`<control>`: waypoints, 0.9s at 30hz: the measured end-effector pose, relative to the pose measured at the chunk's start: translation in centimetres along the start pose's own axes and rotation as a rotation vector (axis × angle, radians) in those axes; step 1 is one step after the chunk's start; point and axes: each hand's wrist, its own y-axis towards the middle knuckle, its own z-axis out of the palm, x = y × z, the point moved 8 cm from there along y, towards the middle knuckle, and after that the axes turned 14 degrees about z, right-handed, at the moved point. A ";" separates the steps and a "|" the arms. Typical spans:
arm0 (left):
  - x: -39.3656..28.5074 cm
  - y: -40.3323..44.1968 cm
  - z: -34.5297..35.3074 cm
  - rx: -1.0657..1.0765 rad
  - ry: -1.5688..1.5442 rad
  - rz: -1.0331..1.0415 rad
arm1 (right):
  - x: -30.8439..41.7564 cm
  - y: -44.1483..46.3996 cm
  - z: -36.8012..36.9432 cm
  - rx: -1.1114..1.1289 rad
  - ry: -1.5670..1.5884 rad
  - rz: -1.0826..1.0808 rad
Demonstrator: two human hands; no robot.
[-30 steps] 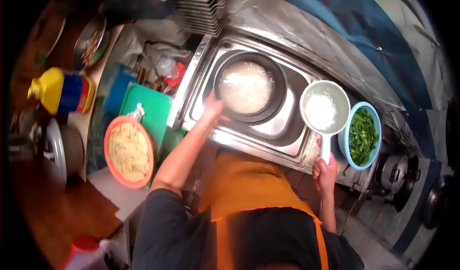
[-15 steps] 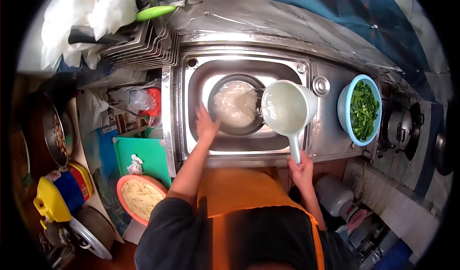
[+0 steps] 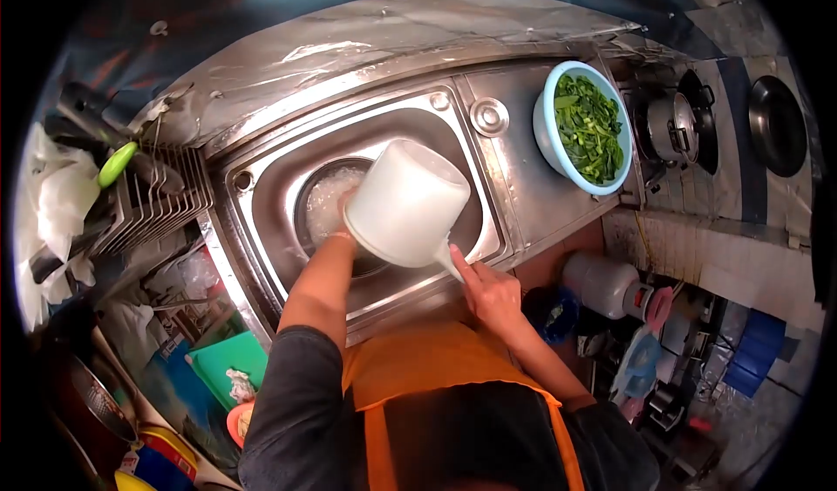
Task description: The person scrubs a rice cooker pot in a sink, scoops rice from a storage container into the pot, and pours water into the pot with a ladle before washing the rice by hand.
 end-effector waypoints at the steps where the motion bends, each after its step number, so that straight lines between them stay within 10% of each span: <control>1: 0.0 0.3 -0.7 0.019 -0.020 -0.076 | -0.3 0.0 0.0 -0.145 -0.027 -0.088; 6: 4.5 -0.4 1.4 -0.032 -0.110 -0.322 | -8.3 1.7 0.3 -0.269 -0.213 0.171; 11: 2.5 -3.8 7.0 0.445 0.124 0.058 | -14.4 7.8 2.6 -0.234 -0.352 0.293; 17: 3.7 -7.6 4.1 -0.393 -0.481 -0.470 | -16.9 14.4 3.6 -0.399 -0.251 0.265; 20: -1.5 -10.1 -0.3 -0.774 -1.374 -0.657 | -10.6 14.1 -0.7 -0.606 -0.300 0.151; 24: -1.7 -11.3 -0.1 -0.875 -1.558 -0.687 | -2.1 12.8 6.6 -0.204 0.535 -0.137; 25: -1.4 -11.0 0.9 -0.841 -1.620 -0.695 | 2.0 12.7 8.3 0.351 0.631 0.111; 27: -0.5 -10.1 3.4 -0.769 -1.743 -0.701 | 4.9 13.0 17.6 0.408 0.780 0.072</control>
